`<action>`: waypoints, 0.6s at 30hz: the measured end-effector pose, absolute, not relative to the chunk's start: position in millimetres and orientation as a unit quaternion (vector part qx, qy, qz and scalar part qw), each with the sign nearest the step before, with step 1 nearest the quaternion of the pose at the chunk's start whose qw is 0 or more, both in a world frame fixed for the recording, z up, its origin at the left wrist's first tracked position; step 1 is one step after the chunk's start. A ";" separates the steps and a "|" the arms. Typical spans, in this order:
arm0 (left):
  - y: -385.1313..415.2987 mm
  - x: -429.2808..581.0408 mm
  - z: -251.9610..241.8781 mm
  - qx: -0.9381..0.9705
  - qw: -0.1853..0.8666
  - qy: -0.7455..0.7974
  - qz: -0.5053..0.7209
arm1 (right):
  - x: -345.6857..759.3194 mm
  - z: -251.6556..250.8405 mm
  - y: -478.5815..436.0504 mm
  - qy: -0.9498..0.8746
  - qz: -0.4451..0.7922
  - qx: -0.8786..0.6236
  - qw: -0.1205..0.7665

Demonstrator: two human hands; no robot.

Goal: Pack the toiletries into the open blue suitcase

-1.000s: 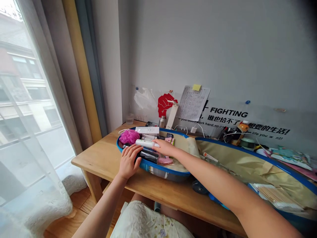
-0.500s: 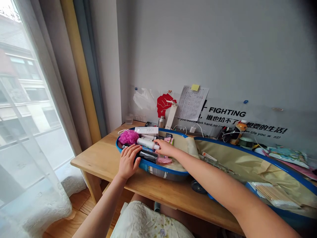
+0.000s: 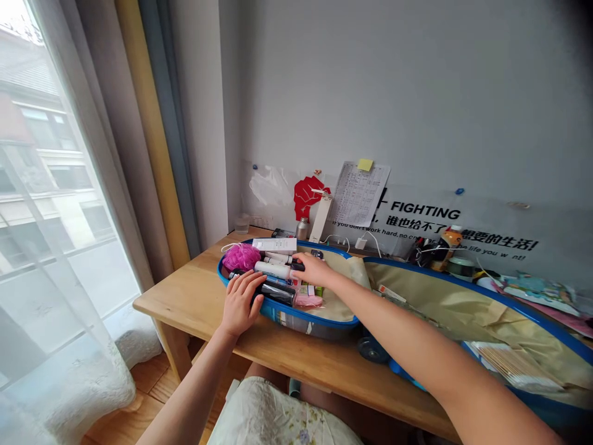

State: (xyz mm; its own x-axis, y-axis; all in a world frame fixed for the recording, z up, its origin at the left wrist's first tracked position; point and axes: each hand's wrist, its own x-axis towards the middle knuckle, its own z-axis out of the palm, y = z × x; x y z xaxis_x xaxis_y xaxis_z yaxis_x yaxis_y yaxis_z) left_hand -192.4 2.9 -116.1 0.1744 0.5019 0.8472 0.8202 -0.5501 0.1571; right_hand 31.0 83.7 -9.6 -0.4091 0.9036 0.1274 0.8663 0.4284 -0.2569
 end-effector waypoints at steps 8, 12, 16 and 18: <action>3.1 -192.2 -115.7 -0.744 0.180 -0.439 -0.470 | 166.0 51.7 91.3 -0.763 0.047 -0.640 0.078; 2.7 -192.0 -115.6 -0.744 0.178 -0.438 -0.473 | 234.3 27.5 72.2 -0.717 0.060 -0.694 -0.023; 3.1 -192.0 -116.0 -0.744 0.178 -0.440 -0.470 | 268.5 -9.8 57.3 -0.695 0.049 -0.716 -0.053; 3.2 -192.1 -116.0 -0.746 0.177 -0.439 -0.468 | 276.5 -23.0 55.5 -0.694 0.029 -0.718 -0.031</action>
State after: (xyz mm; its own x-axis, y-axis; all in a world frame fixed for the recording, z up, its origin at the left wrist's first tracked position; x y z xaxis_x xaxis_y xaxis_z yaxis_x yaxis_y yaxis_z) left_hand -192.1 3.2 -116.0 0.1764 0.4898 0.8538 0.8212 -0.5515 0.1468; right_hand 276.5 55.5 -23.0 0.0341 0.9957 -0.0858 0.9994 -0.0339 0.0041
